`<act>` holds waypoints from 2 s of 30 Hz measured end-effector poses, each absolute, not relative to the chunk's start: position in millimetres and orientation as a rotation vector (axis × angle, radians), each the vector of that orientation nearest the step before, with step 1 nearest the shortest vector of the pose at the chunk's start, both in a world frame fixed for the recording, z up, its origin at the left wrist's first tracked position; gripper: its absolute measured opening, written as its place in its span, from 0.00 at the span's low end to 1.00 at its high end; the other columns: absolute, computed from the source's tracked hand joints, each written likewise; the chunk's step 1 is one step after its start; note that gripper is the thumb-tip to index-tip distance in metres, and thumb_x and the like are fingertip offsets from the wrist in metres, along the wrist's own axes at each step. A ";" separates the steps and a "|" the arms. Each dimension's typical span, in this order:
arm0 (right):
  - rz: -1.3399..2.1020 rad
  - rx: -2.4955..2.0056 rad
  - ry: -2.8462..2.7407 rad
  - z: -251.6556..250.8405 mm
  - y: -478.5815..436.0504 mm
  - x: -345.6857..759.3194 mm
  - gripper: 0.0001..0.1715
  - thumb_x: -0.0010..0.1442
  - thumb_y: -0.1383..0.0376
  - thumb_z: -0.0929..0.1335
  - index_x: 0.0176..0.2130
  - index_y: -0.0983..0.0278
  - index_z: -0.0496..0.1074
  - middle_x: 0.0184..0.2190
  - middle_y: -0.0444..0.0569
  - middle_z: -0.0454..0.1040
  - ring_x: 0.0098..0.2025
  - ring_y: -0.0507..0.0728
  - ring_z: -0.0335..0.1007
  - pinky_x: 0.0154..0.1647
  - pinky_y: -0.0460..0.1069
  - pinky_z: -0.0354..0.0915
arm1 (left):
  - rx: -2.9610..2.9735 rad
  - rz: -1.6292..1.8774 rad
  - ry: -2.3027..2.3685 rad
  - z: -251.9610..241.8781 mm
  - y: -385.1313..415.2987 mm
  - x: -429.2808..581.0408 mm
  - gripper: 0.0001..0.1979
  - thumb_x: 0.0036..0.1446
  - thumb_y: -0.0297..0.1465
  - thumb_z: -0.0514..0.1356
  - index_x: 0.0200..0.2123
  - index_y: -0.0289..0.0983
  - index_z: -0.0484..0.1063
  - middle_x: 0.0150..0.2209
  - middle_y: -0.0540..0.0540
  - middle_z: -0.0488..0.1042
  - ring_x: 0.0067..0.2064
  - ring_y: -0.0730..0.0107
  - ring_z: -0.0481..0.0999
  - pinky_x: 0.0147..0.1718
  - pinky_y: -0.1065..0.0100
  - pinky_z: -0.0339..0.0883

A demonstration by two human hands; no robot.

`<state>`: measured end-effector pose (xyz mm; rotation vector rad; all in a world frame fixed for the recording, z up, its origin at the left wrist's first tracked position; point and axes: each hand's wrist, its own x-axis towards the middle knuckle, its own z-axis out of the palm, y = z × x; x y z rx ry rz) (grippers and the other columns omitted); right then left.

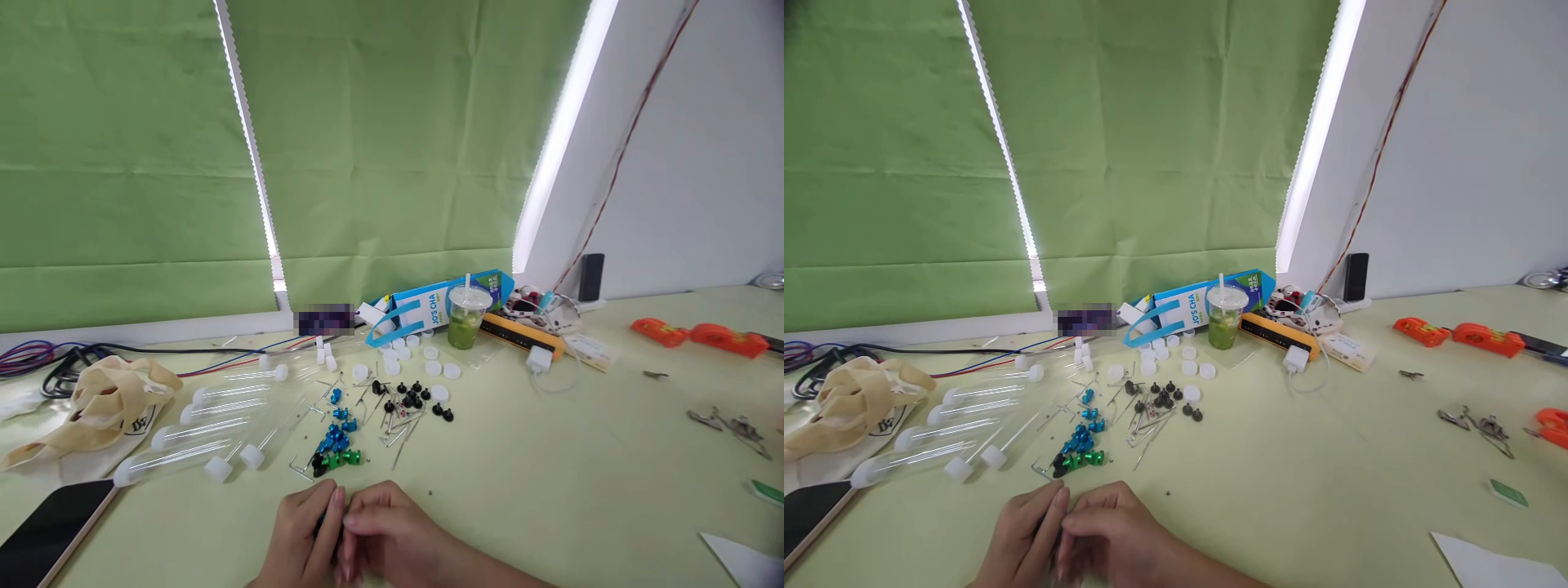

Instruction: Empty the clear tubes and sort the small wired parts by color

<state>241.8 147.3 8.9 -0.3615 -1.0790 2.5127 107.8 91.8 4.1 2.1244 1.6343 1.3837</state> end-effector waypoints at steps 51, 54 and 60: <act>2.256 -0.606 -1.420 6.8 137.5 242.0 0.15 0.43 0.61 0.72 0.20 0.68 0.65 0.16 0.43 0.68 0.18 0.47 0.61 0.22 0.43 0.56 | 1.789 1.229 1.842 -3.7 92.8 109.2 0.25 0.63 0.36 0.42 0.14 0.37 0.55 0.15 0.50 0.62 0.18 0.76 0.61 0.19 0.75 0.55; 2.364 -0.541 -1.191 1.6 140.4 239.0 0.16 0.44 0.61 0.71 0.18 0.68 0.63 0.14 0.43 0.67 0.16 0.48 0.62 0.19 0.44 0.55 | 1.755 1.281 1.765 2.2 92.2 114.5 0.23 0.62 0.38 0.42 0.17 0.37 0.58 0.20 0.48 0.65 0.22 0.74 0.66 0.23 0.74 0.59; 2.441 -0.519 -0.877 3.6 148.1 235.0 0.12 0.45 0.64 0.67 0.18 0.68 0.64 0.13 0.42 0.63 0.17 0.49 0.63 0.17 0.44 0.53 | 1.452 1.302 1.666 5.4 92.4 128.0 0.14 0.61 0.41 0.45 0.30 0.39 0.59 0.16 0.54 0.64 0.19 0.73 0.65 0.20 0.74 0.59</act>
